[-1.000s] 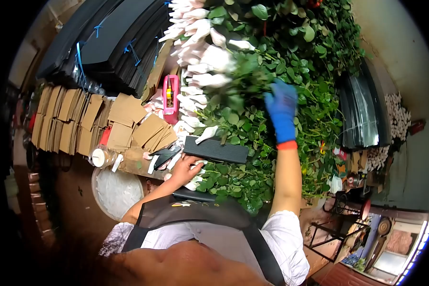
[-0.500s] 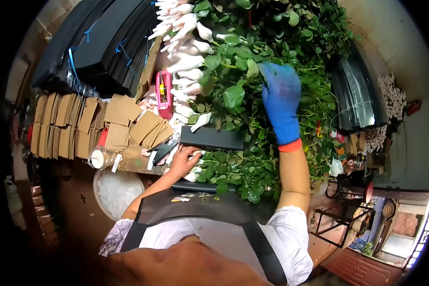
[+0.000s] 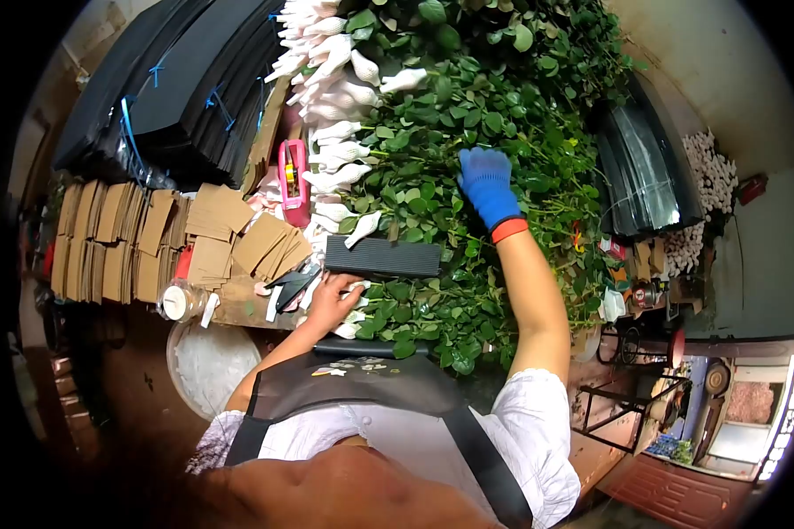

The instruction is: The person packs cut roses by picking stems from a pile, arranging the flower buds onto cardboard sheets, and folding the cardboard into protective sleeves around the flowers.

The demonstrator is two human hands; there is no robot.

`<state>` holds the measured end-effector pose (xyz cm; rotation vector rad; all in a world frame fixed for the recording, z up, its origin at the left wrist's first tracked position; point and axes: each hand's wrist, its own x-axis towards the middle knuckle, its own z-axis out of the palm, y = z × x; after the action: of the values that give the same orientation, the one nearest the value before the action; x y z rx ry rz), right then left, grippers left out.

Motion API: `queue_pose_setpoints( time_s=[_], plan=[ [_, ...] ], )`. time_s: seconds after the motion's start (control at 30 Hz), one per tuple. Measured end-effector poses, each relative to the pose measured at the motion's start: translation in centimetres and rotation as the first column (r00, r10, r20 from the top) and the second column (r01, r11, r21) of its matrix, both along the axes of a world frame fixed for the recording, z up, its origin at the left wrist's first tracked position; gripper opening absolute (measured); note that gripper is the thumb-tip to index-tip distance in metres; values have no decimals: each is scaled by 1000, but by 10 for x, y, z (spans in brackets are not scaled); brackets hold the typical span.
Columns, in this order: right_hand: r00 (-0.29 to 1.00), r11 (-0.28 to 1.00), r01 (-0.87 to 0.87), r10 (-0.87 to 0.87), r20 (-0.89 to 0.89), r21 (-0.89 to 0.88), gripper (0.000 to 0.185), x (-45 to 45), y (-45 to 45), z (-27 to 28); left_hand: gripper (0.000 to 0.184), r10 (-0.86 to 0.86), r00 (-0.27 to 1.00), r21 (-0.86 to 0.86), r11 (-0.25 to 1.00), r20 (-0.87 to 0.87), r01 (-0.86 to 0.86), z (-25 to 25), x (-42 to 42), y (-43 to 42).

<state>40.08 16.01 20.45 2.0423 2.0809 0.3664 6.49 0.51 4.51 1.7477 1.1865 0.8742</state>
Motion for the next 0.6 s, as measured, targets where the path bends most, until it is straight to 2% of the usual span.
queue_pose_setpoints(
  time_s=[0.07, 0.17, 0.23, 0.33, 0.37, 0.43, 0.5, 0.53, 0.6],
  plan=[
    [996, 987, -88, 92, -18, 136, 30, 11, -2, -37, 19, 17, 1000, 15, 1000, 1, -17, 9, -1, 1],
    [982, 956, -140, 168, -88, 258, 30, 17, -6, -47, 19, 29, 999, 10, 1000, -15, -29, 12, -1, 0],
    [970, 921, -140, 201, -139, 363, 28, 27, -11, -49, 19, 10, 998, 122, 993, -60, -2, 10, -3, 2],
    [934, 839, -79, 251, -254, 538, 30, 55, -20, -32, 18, 25, 1000, -11, 1000, 1, -25, 5, -1, -1],
    [900, 750, -79, 336, -276, 657, 31, 69, -23, -24, 18, 35, 999, 28, 999, 8, -36, 3, 0, 0],
    [869, 618, 57, 357, -344, 784, 30, 86, -19, -2, 18, 51, 999, 100, 994, 19, -53, -1, 0, 0],
    [745, 726, 167, 350, -568, 667, 31, 80, -19, 31, 18, 21, 997, 105, 994, -74, -13, -3, -2, 1],
    [681, 669, 138, 472, -560, 731, 33, 54, -22, 53, 17, 21, 999, 91, 996, -45, -17, -4, -2, 2],
    [767, 571, -133, 577, -281, 810, 35, 20, -16, 86, 17, 40, 999, 118, 992, 5, -40, 5, 0, 2]
  ],
)
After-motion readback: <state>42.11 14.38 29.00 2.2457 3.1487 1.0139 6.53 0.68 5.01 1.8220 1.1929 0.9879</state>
